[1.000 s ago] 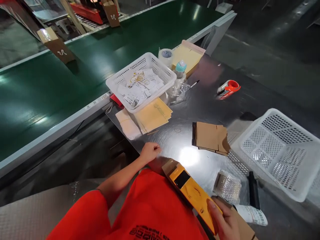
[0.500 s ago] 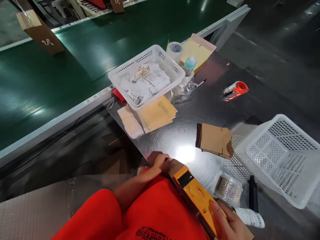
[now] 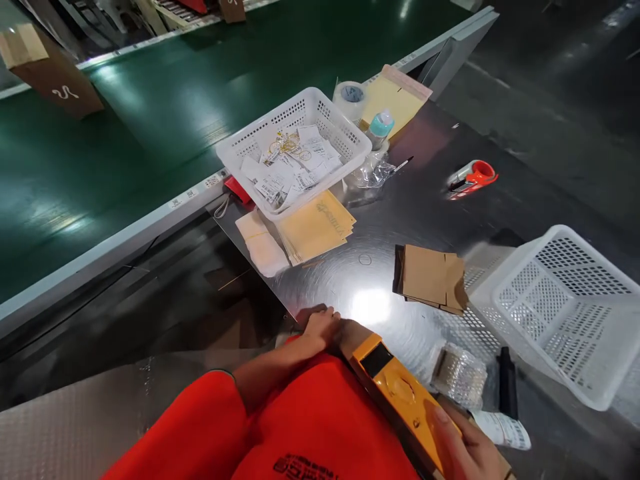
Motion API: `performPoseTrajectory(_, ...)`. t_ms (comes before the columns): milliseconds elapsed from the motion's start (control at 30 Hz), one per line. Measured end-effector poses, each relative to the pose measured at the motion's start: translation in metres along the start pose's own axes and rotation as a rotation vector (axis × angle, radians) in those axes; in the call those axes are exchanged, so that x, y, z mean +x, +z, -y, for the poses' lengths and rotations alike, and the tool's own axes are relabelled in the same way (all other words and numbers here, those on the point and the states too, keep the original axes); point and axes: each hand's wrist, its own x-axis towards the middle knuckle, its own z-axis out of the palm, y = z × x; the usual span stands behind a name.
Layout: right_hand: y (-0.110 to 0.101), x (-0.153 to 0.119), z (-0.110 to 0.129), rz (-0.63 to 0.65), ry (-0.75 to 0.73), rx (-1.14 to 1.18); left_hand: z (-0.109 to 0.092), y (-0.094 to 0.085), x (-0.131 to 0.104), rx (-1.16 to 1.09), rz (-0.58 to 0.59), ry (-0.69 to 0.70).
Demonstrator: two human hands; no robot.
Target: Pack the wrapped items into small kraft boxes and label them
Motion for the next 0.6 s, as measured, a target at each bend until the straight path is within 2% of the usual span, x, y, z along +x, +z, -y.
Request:
performPoseTrajectory(67, 0.001, 0.002, 0.002, 0.004, -0.01, 0.002, 0.003, 0.002, -0.012, 0.013, -0.004, 0.115)
performPoseTrajectory(167, 0.004, 0.002, 0.008, 0.017, 0.013, 0.034, 0.008, 0.016, -0.023, -0.03, 0.083, 0.292)
performPoseTrajectory(233, 0.007, -0.001, 0.015, -0.008, 0.025, 0.068, 0.012, 0.026, -0.022, -0.04, 0.143, 0.29)
performPoseTrajectory(300, 0.01, -0.004, 0.022, -0.044, 0.014, 0.083, 0.015, 0.026, -0.019, -0.024, 0.131, 0.249)
performPoseTrajectory(400, 0.011, -0.006, 0.027, -0.04, -0.009, 0.084, 0.008, 0.006, -0.015, -0.111, 0.137, 0.294)
performPoseTrajectory(533, 0.01, -0.001, 0.022, 0.003, -0.02, 0.067, -0.019, -0.03, -0.01, -0.306, 0.241, 0.522)
performPoseTrajectory(600, 0.01, 0.004, 0.018, 0.041, -0.027, 0.04, -0.029, -0.04, -0.005, -0.35, 0.298, 0.562)
